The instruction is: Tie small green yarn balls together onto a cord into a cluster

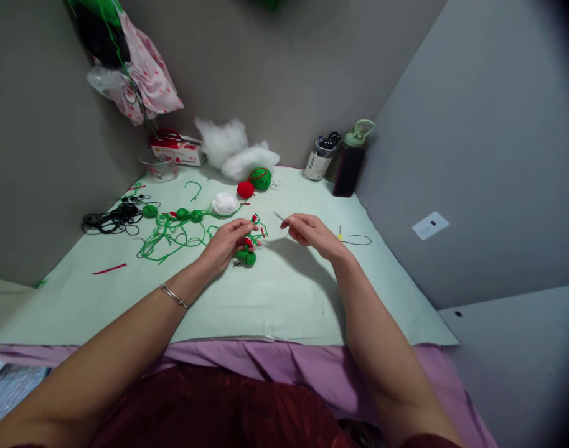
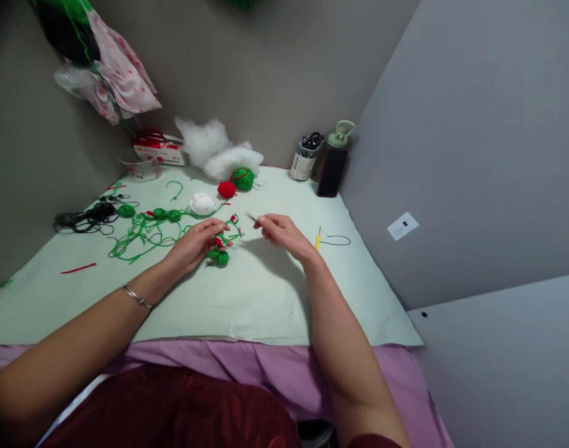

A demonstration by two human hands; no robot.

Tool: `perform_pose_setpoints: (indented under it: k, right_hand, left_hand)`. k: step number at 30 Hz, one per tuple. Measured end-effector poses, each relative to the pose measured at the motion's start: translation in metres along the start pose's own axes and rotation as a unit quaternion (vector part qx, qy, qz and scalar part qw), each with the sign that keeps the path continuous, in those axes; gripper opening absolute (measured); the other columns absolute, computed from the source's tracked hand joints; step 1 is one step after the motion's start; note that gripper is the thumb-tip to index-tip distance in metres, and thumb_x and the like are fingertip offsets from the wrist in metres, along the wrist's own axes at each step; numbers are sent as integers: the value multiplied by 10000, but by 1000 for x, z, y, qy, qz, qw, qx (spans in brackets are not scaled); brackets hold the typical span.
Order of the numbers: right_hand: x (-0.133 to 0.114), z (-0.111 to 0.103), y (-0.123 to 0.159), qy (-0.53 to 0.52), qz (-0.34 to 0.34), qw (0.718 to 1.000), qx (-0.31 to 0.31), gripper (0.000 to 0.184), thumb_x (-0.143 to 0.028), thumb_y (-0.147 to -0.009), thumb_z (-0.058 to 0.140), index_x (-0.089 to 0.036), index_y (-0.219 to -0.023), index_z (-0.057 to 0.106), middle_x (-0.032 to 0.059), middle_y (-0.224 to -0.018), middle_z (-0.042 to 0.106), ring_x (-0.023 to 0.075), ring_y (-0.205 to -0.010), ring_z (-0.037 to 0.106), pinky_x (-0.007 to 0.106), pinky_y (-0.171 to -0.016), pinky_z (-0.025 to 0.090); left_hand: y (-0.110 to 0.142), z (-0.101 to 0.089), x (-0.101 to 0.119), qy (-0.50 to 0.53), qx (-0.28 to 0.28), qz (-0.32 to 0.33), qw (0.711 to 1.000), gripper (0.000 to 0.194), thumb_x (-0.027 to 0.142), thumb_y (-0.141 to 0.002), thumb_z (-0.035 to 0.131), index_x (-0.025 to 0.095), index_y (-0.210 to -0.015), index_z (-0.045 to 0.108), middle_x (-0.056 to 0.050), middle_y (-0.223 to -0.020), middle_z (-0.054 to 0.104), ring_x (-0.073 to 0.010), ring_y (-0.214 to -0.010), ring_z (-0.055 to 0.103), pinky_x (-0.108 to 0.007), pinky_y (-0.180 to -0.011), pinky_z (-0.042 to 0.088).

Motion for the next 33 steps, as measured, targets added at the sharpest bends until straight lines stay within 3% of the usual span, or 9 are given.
perform_pose_setpoints:
  k: [3, 5, 16, 22, 33]
  right_hand:
    - [-5, 16, 4, 36, -14, 995, -87, 416, -557, -911, 605, -146, -880, 663, -47, -646, 419, 93, -589, 339, 250, -550, 252]
    - [-6, 22, 6, 52, -21, 993, -106, 423, -562, -917, 601, -147, -855, 656, -52, -630, 407, 96, -591, 328, 256, -554, 243]
    - [-8, 25, 7, 80, -13, 988, -128, 516, -623, -935, 541, -138, -866, 705, -41, -620, 444, 93, -568, 340, 258, -547, 253]
    - [-6, 28, 7, 49, -14, 989, -140, 526, -631, -945, 532, -140, -899, 715, -41, -615, 433, 92, -560, 321, 251, -531, 235]
    - [-9, 30, 7, -2, 14, 989, -147, 460, -596, -937, 567, -163, -856, 699, -51, -582, 416, 76, -505, 268, 252, -491, 176]
  left_hand:
    - [1, 2, 0, -4, -5, 5, 1000, 319, 375, -749, 810, 153, -884, 625, -40, -1002, 703, -124, -669, 707, -216, -569, 536]
    - [1, 3, -1, -4, -11, 8, 1000, 312, 374, -757, 800, 156, -875, 612, -22, -930, 695, -119, -634, 695, -218, -557, 537]
    - [1, 5, -1, -28, -28, 20, 999, 358, 473, -806, 741, 196, -916, 543, 21, -649, 663, -161, -594, 712, -197, -499, 492]
    - [3, 9, -2, -50, -68, 33, 996, 403, 550, -826, 708, 210, -937, 522, 15, -659, 690, -144, -543, 683, -188, -458, 458]
    - [3, 8, -4, -67, -81, 35, 994, 395, 569, -842, 695, 221, -939, 535, 43, -618, 643, -111, -458, 609, -177, -398, 373]
Point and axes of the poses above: each hand's wrist, its own y-axis away from the middle knuckle, its own z-axis out of the palm, x = y × z, the point moved 2 cm from there along -y, towards the middle knuckle
